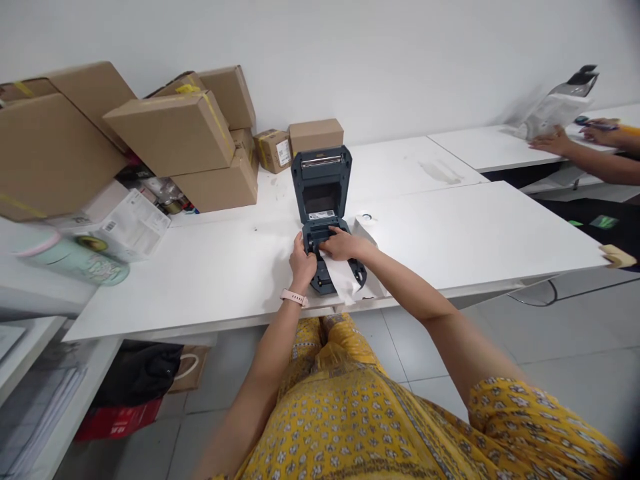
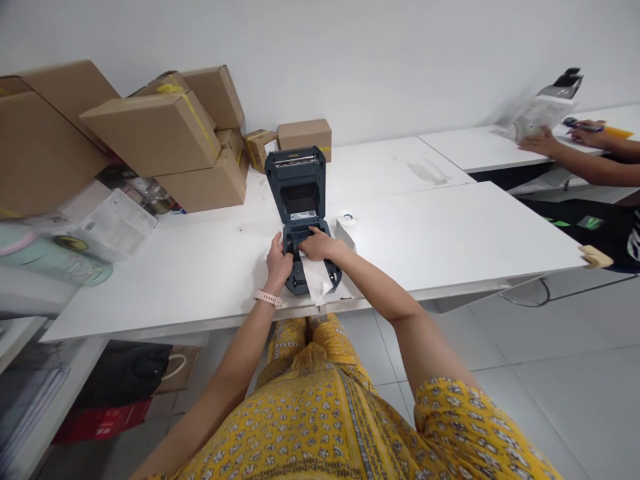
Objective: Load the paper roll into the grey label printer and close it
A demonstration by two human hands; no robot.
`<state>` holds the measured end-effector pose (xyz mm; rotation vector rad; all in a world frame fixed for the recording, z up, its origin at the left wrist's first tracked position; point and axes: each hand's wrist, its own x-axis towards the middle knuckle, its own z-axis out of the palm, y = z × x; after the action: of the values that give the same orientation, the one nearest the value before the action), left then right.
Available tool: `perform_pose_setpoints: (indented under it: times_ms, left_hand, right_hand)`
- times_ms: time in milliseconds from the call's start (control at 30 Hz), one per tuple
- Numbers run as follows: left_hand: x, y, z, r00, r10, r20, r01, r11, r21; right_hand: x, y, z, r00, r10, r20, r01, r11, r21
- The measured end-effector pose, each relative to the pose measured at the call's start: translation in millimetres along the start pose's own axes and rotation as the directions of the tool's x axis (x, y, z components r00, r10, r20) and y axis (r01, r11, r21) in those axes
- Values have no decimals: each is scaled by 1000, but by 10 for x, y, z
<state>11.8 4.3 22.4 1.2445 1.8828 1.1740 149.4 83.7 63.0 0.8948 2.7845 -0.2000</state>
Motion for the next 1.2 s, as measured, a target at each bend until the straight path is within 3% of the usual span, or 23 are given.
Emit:
perform_pose_setpoints:
  times_ms: [133,200,233,300,367,433,500,600,700,833,900,967,1067,1200]
  left_hand:
    - [-6,10,-4,1000,1,-8,-1,1000,30]
    - [-5,3,3,1000,-1,-6,1,1000,30]
    - [-5,-1,7,1000,2,-6,-2,1000,29]
    - [-6,-12,13,1000,10,-10,-10,1000,24]
    - [-6,-22,17,1000,17,-12,-17,1000,14]
    - [-4,-34,19,1000,13,-11,-13,1000,2]
    - [1,-47,22,1000,9,-11,-9,1000,-3]
    - [15,-71,27,1000,11,-17,-11,1000,-3]
    - [30,-90,35,1000,25,-17,-25,999,-20]
    - [46,-103,37,1000,22,-17,-23,999,-44]
    - [51,-109,37,1000,14,-12,-14,998,-59]
    - [54,-115,39,1000,10,-6,-10,997,-71]
    - [57,-122,44,1000,20,-14,-21,997,-73]
    - [54,-121,43,999,42,-15,-43,998,-51]
  right_hand:
    - [-40,60,-83,1000,-6,15,5,998,62]
    - [-160,174,-127,996,-85,-41,92,967,238]
    - [-265,249,-144,985,-137,-108,167,914,370]
    - [-567,422,-146,935,-171,-311,336,708,621]
    - [-964,604,-82,865,-44,-500,455,487,745]
    - [-1384,772,57,792,144,-594,521,348,779]
    - [-1739,909,259,795,276,-540,458,311,833]
    - [-2015,1039,620,848,408,-339,201,344,917]
    - [-1944,1078,953,817,534,-219,56,304,951]
    - [-1537,1022,1213,743,627,-234,121,219,968]
    - [-1342,990,1266,712,649,-268,178,202,963]
    - [-1221,990,1302,722,637,-272,209,174,962]
    - [-1192,1082,1355,746,610,-267,267,94,959]
    - [-1215,1331,1318,697,685,-211,327,-41,944]
